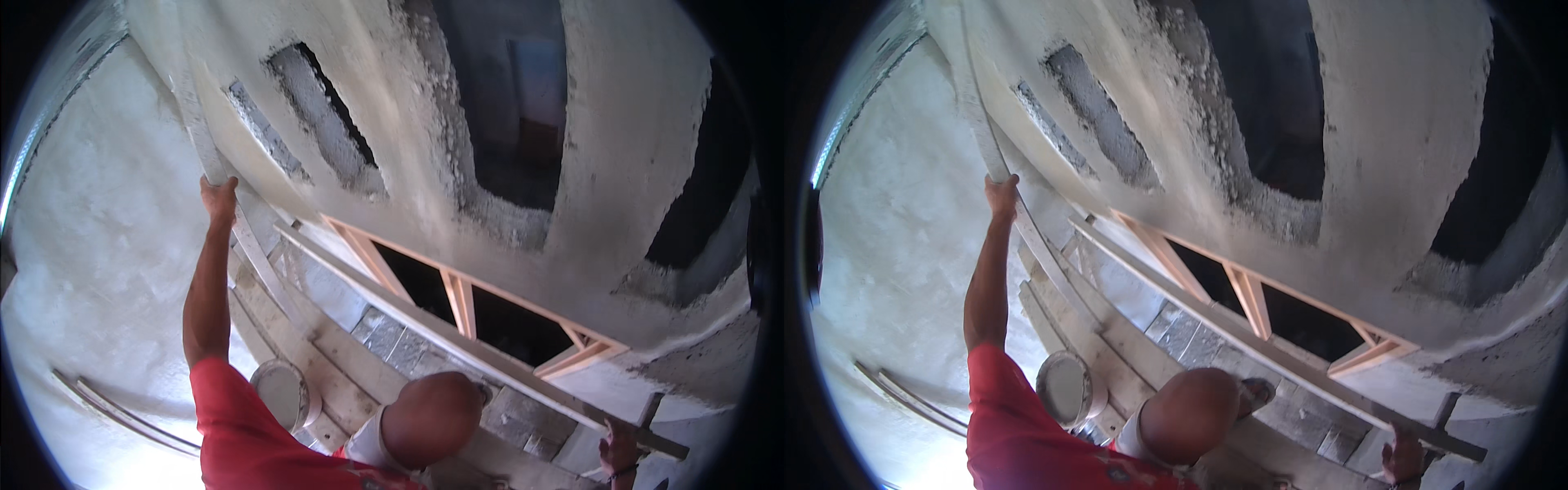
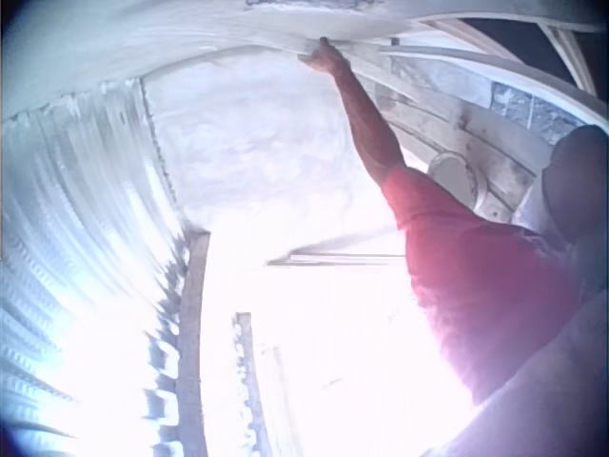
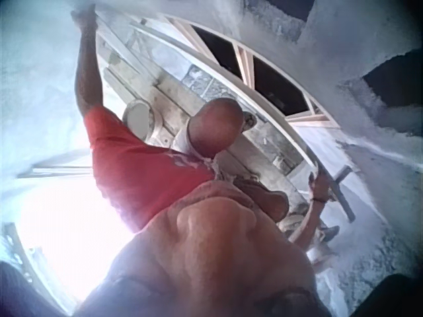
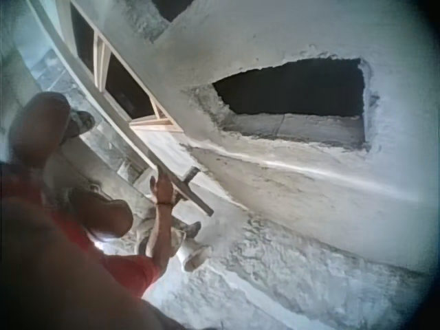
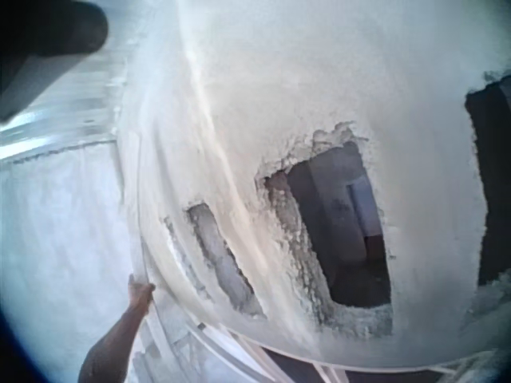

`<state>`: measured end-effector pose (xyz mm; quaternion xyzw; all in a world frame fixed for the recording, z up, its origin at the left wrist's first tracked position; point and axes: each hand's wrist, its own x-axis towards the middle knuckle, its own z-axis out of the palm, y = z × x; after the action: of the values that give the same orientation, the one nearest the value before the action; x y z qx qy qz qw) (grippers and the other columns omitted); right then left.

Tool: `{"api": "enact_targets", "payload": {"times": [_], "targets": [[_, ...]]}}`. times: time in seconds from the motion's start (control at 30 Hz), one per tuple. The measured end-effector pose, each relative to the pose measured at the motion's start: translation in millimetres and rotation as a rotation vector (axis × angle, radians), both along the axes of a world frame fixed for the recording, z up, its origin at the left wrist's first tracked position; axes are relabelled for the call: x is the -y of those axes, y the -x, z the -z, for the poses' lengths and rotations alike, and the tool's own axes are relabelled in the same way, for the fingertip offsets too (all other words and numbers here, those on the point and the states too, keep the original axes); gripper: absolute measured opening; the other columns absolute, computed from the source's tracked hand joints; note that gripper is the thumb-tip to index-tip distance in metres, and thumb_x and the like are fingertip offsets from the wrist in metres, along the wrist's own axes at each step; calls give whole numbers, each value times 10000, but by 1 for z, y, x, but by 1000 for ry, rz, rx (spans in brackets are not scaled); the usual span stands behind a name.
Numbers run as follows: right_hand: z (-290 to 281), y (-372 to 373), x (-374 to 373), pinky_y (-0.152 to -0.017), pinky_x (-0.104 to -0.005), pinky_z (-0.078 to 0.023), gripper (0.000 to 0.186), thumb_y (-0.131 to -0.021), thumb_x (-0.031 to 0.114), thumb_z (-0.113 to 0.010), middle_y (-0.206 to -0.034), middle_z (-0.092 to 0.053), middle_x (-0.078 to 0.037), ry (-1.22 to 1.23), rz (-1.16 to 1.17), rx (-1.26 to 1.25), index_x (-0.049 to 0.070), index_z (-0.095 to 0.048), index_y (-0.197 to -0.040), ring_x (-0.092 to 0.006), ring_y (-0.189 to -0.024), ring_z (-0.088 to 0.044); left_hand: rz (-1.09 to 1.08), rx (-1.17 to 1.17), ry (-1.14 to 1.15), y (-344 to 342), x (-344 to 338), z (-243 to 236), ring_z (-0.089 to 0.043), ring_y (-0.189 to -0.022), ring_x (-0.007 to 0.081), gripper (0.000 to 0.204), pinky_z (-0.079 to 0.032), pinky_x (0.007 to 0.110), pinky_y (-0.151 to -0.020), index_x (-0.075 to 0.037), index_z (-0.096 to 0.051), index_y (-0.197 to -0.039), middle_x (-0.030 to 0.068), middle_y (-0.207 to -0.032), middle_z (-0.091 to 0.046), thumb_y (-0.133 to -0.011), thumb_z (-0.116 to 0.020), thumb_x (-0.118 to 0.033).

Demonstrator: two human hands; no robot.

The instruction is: The person applies wet plaster to the edges of a window frame and the adjacent wall using a trowel, taking the material from a small hand-held bucket.

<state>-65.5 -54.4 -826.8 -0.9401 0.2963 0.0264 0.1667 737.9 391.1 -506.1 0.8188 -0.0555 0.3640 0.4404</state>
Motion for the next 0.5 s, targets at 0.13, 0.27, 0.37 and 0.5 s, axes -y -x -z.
{"api": "enact_targets", "payload": {"times": [0.13, 0.27, 0.37, 0.5], "targets": [[3, -30, -4, -842, -476, -468, 560, -749, 125, -678, -1051, -597, -187, 20, -109, 102, 51, -515, -1280, -373, -970, -565, 361, 59, 3, 82, -5, -39, -607, -753, 189, 319, -482, 343, -663, 27, -631, -1014, 81, -874, -661, -738, -714, -108], [-21, -84, -27, -847, -461, -474, 505, -787, 163, -650, -1020, -618, -161, -302, -32, -46, 62, -524, -1266, -369, -938, -585, 772, -171, 366, 160, 36, -53, -618, -761, 150, 217, -491, 293, -712, 36, -664, -973, 46, -859, -654, -808, -677, -104], [20, -97, -45, -847, -458, -481, 467, -815, 227, -639, -995, -634, -175, -383, -222, 133, 77, -539, -1246, -370, -930, -599, 1213, -302, 353, 208, 51, -66, -536, -1135, 333, 583, -371, 481, -1059, -23, -398, -1379, 153, -1207, -555, -840, -612, -78], [50, -114, -87, -874, -467, -489, 422, -824, 245, -641, -1054, -650, -179, -685, -319, 186, 83, -577, -1208, -377, -968, -618, 1417, -334, 406, 261, 98, -25, -409, -1259, 390, 755, -163, 571, -1167, -15, -264, -1454, 166, -1320, -447, -805, -646, -59]]}}
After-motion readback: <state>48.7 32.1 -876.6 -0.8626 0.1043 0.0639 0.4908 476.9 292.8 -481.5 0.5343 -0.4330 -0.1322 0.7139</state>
